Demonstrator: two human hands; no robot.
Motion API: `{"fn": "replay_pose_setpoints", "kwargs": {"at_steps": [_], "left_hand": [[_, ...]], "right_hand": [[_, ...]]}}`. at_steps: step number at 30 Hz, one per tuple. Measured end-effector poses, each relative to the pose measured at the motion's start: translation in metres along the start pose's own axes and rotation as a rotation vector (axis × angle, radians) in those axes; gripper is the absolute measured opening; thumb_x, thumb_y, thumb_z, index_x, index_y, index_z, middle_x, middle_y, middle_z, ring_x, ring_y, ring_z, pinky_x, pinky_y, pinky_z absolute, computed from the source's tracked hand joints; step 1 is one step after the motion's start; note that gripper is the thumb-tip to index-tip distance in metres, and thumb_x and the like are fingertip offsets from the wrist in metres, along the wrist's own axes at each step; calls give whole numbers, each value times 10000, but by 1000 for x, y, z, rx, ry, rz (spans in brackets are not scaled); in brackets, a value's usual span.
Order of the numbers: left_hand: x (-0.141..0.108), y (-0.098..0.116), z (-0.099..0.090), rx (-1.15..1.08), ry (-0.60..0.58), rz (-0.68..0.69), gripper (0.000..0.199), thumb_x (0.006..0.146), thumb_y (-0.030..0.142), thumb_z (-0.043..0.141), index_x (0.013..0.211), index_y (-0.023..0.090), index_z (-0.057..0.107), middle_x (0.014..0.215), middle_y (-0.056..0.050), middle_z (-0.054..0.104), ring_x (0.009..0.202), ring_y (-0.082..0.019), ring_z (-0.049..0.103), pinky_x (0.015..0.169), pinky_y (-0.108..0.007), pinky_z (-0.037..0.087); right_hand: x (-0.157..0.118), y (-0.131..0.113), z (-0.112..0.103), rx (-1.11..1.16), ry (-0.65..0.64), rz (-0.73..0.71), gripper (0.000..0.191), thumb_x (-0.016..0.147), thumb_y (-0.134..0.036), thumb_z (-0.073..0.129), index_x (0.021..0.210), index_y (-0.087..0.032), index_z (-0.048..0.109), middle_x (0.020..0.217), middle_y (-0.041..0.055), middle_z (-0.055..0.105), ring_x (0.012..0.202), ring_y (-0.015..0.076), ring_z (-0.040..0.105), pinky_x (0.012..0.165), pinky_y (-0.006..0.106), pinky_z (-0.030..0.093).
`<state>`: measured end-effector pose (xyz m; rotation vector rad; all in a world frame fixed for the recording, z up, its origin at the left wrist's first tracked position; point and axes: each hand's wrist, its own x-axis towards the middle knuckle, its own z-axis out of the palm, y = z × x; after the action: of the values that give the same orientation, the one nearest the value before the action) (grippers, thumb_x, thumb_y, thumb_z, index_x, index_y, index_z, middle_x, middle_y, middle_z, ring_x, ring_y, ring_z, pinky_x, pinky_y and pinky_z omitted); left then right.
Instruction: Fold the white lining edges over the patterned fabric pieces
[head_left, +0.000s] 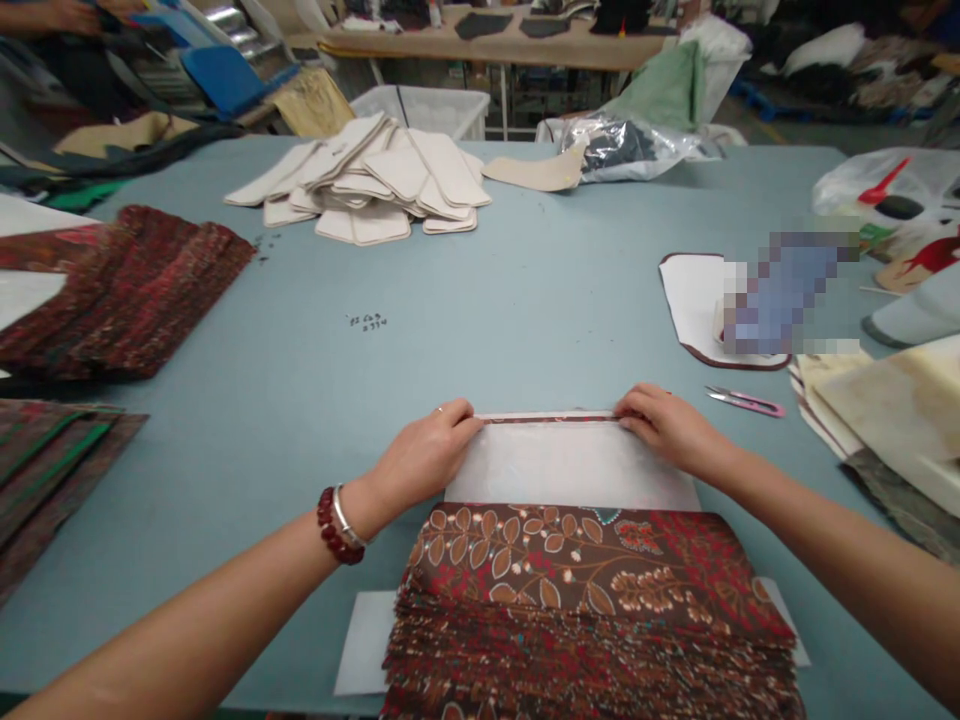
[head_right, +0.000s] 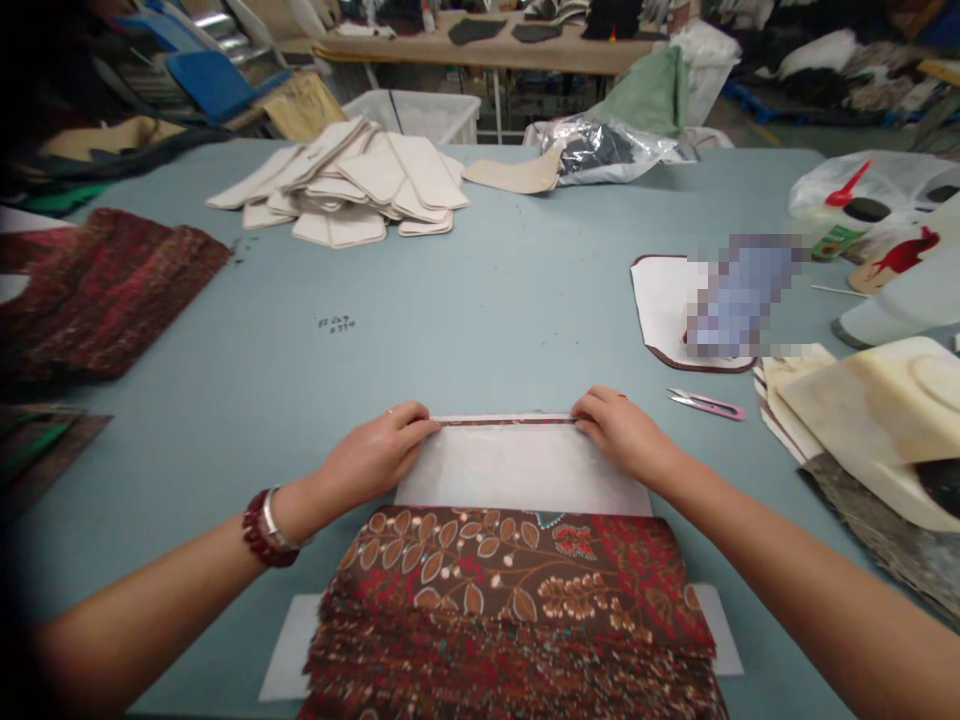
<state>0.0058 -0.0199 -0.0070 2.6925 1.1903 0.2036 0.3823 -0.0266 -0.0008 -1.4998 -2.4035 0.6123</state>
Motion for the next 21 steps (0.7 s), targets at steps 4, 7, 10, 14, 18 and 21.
{"fn": "replay_pose_setpoints", "kwargs": {"at_steps": [4,7,10,14,18,21], "left_hand": [[-9,-7,4,-121,78,-86,291,957,165,415,1141,182,640,1090,-111,612,932,-226,620,798,-365,542],[-11,-12,5,-244,128,-124,280,953,174,424,1113,191,653,1079,-93,617,955,-215,629,855,-371,536],[-9,-21,4,-351,179,-172,251,947,203,449,1060,186,672,1024,-73,635,893,-193,629,811,-344,527],[-7,-31,-5,-420,309,-326,226,944,278,487,990,179,684,937,-57,661,821,-179,618,686,-291,499],[-13,-5,-21,-494,260,-290,220,968,293,497,999,188,688,947,-54,676,854,-178,626,721,-300,512],[-29,37,-29,-606,24,-3,270,972,316,560,1210,220,643,1165,-83,662,1054,-198,625,903,-343,536]], "right_hand": [[8,-7,1,-185,0,15,118,864,-167,556,766,-224,590,768,59,648,710,205,561,668,351,459],[13,-10,-4,-135,-70,96,165,818,-158,559,671,-227,530,653,38,616,560,165,498,543,322,401],[7,-20,-17,-90,-122,122,150,812,-144,537,685,-222,528,665,35,601,568,163,497,545,313,403],[-34,-60,-47,-16,-228,-77,137,920,-213,513,792,-224,562,866,60,626,819,219,568,746,374,461],[-94,-104,-68,205,-583,-137,98,959,-220,525,892,-254,588,979,32,652,878,208,598,824,370,473],[-108,-110,-69,256,-708,-52,53,929,-225,585,885,-250,598,918,22,667,789,193,608,699,313,469]]}}
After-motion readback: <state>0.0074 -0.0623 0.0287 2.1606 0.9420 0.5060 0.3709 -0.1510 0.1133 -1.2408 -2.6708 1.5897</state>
